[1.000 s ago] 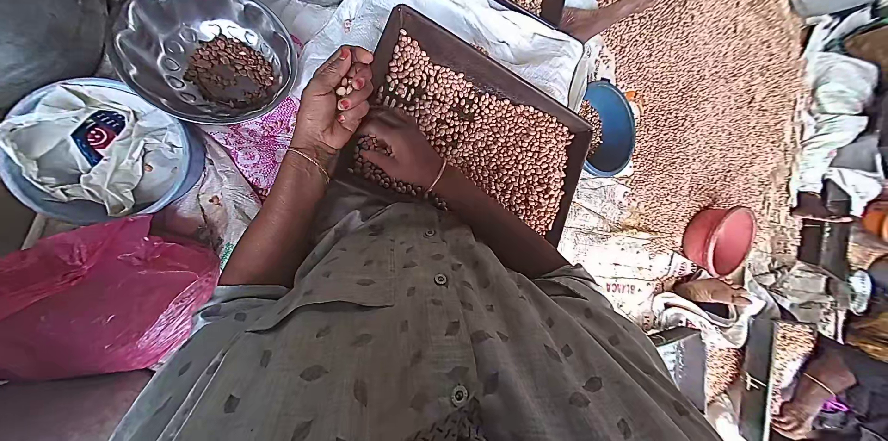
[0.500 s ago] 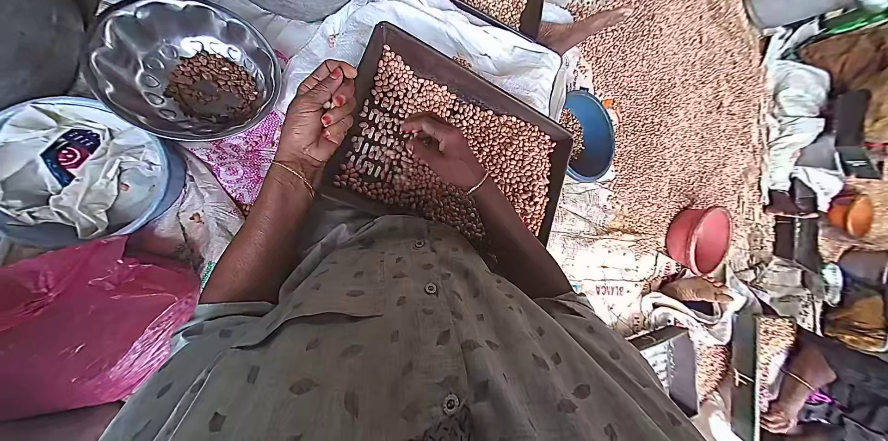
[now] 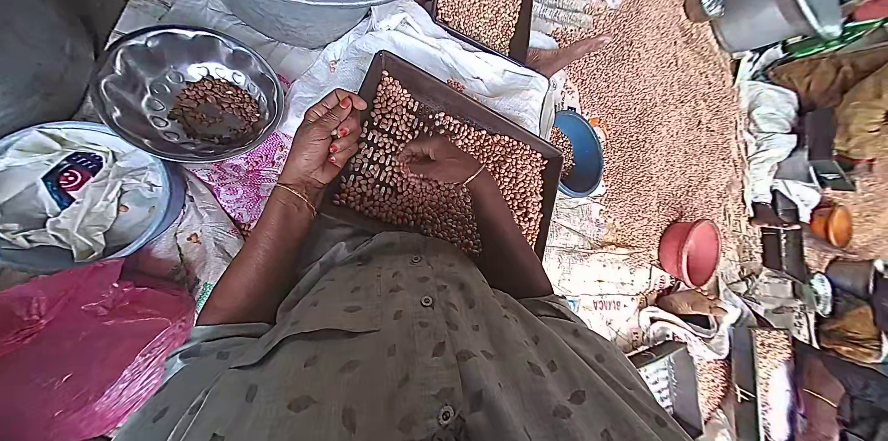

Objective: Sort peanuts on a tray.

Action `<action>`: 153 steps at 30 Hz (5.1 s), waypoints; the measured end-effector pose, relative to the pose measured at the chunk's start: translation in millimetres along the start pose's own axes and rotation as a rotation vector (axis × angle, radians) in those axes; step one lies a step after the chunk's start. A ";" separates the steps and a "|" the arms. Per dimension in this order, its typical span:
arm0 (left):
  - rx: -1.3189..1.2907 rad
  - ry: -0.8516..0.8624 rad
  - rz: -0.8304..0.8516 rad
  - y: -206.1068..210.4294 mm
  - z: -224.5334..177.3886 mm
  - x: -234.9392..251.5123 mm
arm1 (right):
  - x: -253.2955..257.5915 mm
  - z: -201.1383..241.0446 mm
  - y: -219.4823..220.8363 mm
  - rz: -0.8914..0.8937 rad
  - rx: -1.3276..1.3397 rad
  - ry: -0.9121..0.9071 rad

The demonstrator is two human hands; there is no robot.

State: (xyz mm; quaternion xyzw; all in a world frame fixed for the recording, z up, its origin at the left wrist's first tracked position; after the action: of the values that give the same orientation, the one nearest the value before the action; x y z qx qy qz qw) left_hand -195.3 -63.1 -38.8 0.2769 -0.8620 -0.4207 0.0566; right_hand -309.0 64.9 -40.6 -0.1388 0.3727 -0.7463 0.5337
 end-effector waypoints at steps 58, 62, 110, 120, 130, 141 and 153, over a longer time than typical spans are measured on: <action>-0.038 -0.040 0.005 -0.2 2.6 1.1 | -41.8 -69.5 -153.5 -1.411 1.140 0.179; -0.047 -0.038 -0.015 -1.6 2.4 0.1 | 16.2 -9.3 -74.2 -0.736 0.637 0.033; -0.058 -0.070 0.009 -0.3 5.7 0.0 | 77.1 -5.4 -23.8 -0.500 -0.539 -0.098; 0.236 -0.117 -0.121 -0.1 16.9 -1.6 | 46.4 49.6 -51.6 -0.490 0.301 -0.343; -0.126 -0.080 -0.075 -9.2 3.4 -1.5 | 84.2 14.7 2.9 -0.556 -0.420 -0.230; -0.173 -0.080 -0.042 -8.2 2.0 0.2 | 78.4 13.8 5.4 -0.648 -0.446 -0.258; 0.036 -0.106 -0.113 -5.0 7.6 0.9 | 62.6 63.7 -53.0 -0.667 0.070 -0.356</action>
State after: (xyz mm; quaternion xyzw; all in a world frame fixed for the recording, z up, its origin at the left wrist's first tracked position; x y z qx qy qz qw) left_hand -196.4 -60.8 -47.5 0.3036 -0.8542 -0.4217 -0.0179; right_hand -331.8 -9.3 28.3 -0.3616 0.1828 -0.8555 0.3223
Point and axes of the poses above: each hand's wrist, its own x-axis towards the middle knuckle, its own y-axis out of the palm, z = x × y, the point moved 9 cm from there along x, towards the middle knuckle, and after that the axes turned 13 degrees about -z, right-handed, at the moved point
